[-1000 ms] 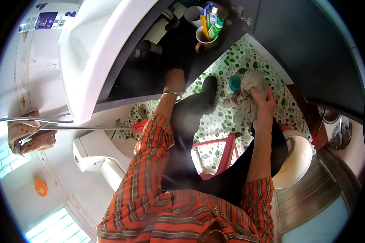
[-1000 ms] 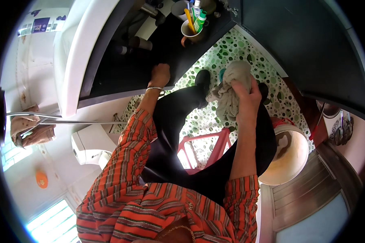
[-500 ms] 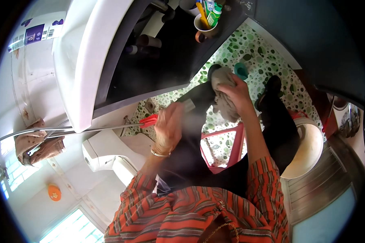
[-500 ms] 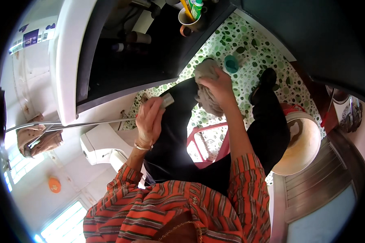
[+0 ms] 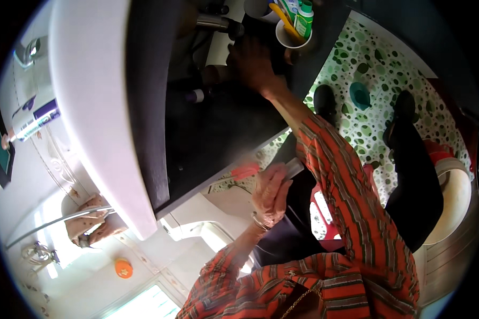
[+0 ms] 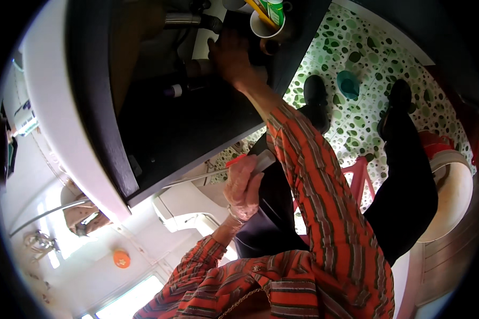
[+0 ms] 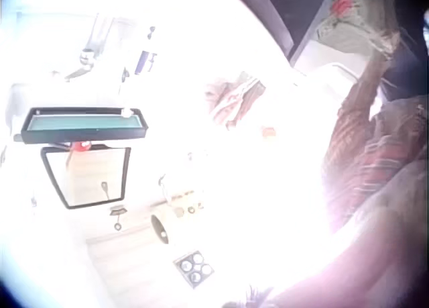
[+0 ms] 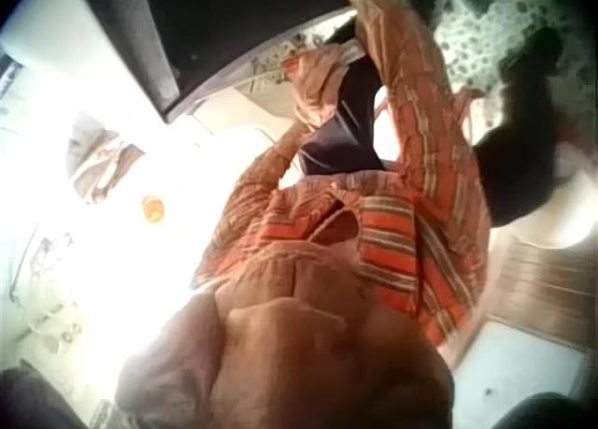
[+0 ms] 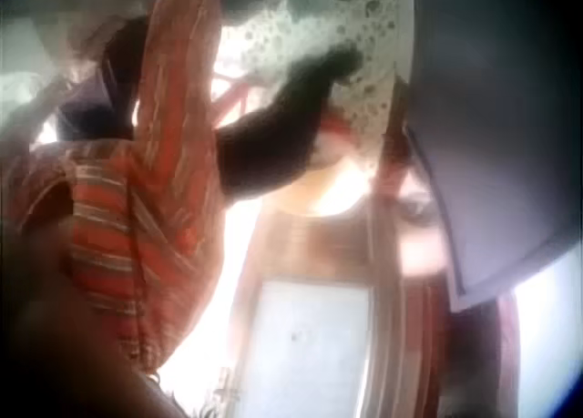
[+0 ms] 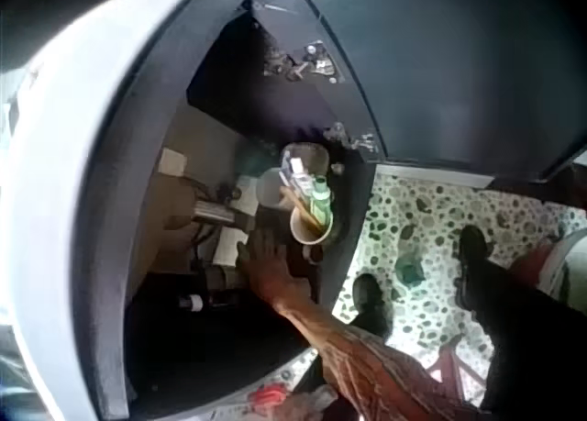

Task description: The person cleans a bathroom by wiping a wall-mounted water heater and its pipes with a cloth, then wipes the toilet tank and seat, followed by the sink basin and the inside of a bathroom cabinet.

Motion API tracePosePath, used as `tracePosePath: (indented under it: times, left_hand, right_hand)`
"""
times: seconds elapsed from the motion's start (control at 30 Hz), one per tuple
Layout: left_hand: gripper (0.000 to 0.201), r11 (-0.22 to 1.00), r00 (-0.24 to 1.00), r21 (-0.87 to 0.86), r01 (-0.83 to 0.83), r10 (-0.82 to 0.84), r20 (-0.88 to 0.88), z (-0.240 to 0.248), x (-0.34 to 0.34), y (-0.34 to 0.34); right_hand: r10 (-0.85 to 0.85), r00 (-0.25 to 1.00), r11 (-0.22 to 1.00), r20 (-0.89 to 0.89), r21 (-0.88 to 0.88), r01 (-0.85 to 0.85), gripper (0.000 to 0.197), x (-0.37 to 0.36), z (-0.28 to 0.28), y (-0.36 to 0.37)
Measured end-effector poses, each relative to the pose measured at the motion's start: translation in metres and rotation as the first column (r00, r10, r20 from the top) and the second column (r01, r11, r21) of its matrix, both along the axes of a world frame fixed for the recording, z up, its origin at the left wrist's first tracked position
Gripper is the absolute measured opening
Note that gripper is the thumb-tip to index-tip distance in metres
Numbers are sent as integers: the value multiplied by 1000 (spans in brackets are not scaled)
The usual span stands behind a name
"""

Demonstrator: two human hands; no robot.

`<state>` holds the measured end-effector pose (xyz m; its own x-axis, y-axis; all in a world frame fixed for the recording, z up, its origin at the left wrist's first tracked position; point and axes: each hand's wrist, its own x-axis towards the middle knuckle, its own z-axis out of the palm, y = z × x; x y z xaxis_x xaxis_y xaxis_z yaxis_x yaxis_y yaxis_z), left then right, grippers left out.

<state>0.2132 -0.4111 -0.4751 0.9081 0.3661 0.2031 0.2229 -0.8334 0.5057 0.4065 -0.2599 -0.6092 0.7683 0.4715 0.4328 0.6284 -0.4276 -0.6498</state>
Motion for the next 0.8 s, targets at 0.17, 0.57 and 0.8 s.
tracePosePath:
  times: [0.17, 0.57, 0.8]
  left_hand:
    - [33, 998, 995, -52, 24, -28, -92, 7, 6, -2]
    - [36, 985, 996, -146, -91, 91, -7, -2, 9, 6]
    - [34, 985, 996, -148, -84, 82, -24, -3, 11, 7]
  right_hand:
    - [222, 961, 974, 164, 15, -228, 36, 17, -29, -14]
    - [449, 889, 880, -95, 219, -421, 43, 5, -62, -91]
    - [545, 760, 826, -354, 74, -559, 37, -24, -35, -154]
